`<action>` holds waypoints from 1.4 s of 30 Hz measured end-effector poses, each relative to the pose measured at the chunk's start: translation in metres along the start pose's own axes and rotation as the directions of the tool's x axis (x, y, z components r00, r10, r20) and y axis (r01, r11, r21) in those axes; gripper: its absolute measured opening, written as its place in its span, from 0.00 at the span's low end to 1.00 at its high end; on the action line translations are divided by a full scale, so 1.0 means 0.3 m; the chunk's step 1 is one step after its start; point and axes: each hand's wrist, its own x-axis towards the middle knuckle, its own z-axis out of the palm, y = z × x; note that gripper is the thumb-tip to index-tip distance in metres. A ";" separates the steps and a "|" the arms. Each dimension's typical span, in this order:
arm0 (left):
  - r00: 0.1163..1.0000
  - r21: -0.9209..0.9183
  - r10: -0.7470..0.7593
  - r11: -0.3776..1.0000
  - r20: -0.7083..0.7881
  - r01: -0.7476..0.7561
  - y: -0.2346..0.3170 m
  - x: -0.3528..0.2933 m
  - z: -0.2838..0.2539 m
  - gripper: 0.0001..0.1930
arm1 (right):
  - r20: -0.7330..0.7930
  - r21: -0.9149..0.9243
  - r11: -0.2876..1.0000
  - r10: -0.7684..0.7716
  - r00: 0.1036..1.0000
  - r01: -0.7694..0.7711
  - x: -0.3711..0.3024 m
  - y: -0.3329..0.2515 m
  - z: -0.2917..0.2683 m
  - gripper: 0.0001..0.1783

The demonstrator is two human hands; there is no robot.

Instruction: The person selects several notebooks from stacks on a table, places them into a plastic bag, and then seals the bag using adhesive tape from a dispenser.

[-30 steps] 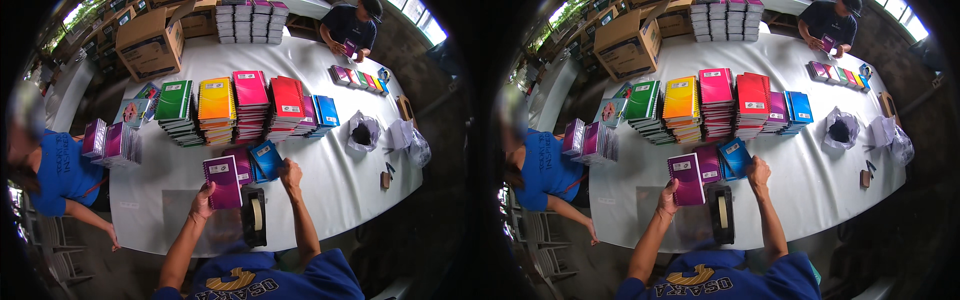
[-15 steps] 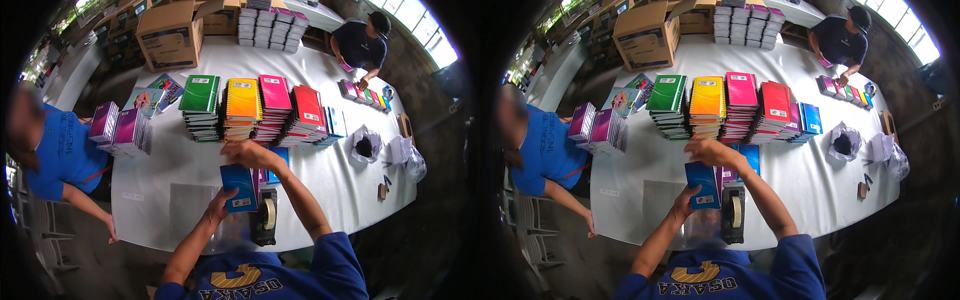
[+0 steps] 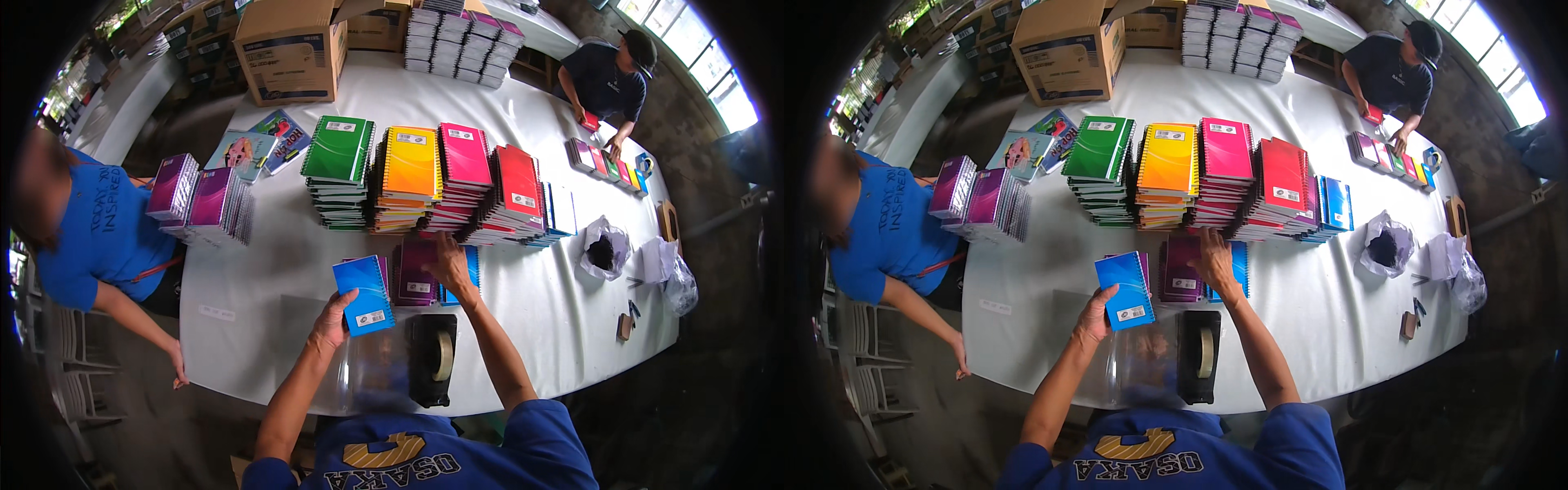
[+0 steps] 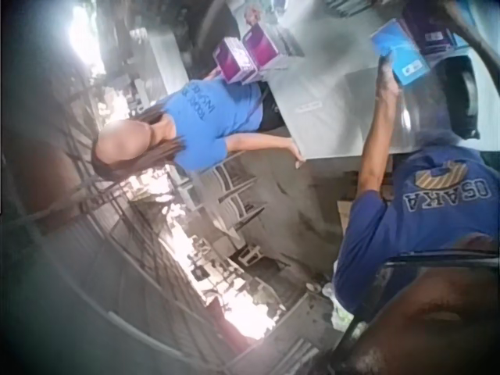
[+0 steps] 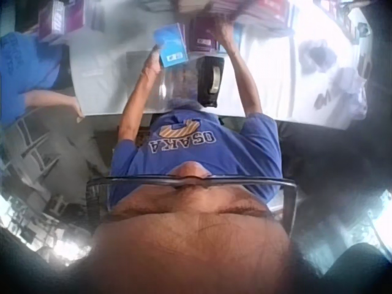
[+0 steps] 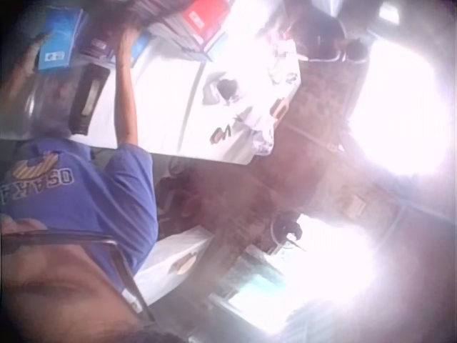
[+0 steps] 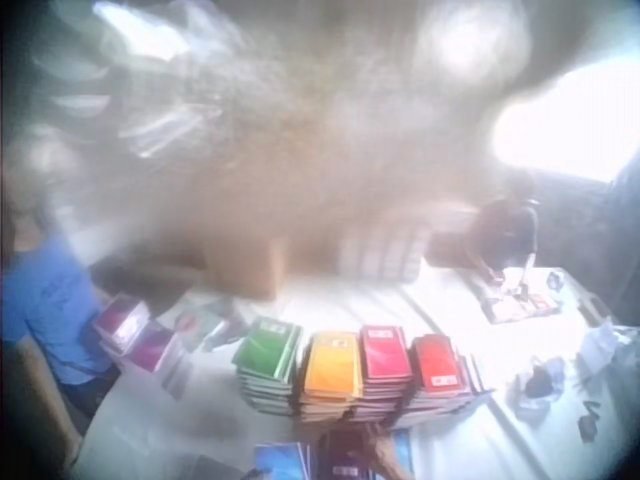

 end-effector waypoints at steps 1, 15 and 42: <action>1.000 0.002 0.000 1.000 0.002 0.000 -0.001 0.003 -0.012 0.38 | -0.005 0.088 0.996 -0.001 1.000 0.001 0.005 -0.011 -0.019 0.35; 0.970 -0.275 -0.160 0.939 0.182 0.206 -0.143 0.013 0.098 0.38 | 0.639 0.521 0.702 -0.698 0.323 0.486 0.055 -0.545 -0.266 0.18; 0.983 0.048 0.178 0.983 0.037 -0.180 0.023 0.159 0.430 0.29 | -0.379 -0.173 0.968 -0.234 0.895 0.180 0.139 -0.249 -0.419 0.23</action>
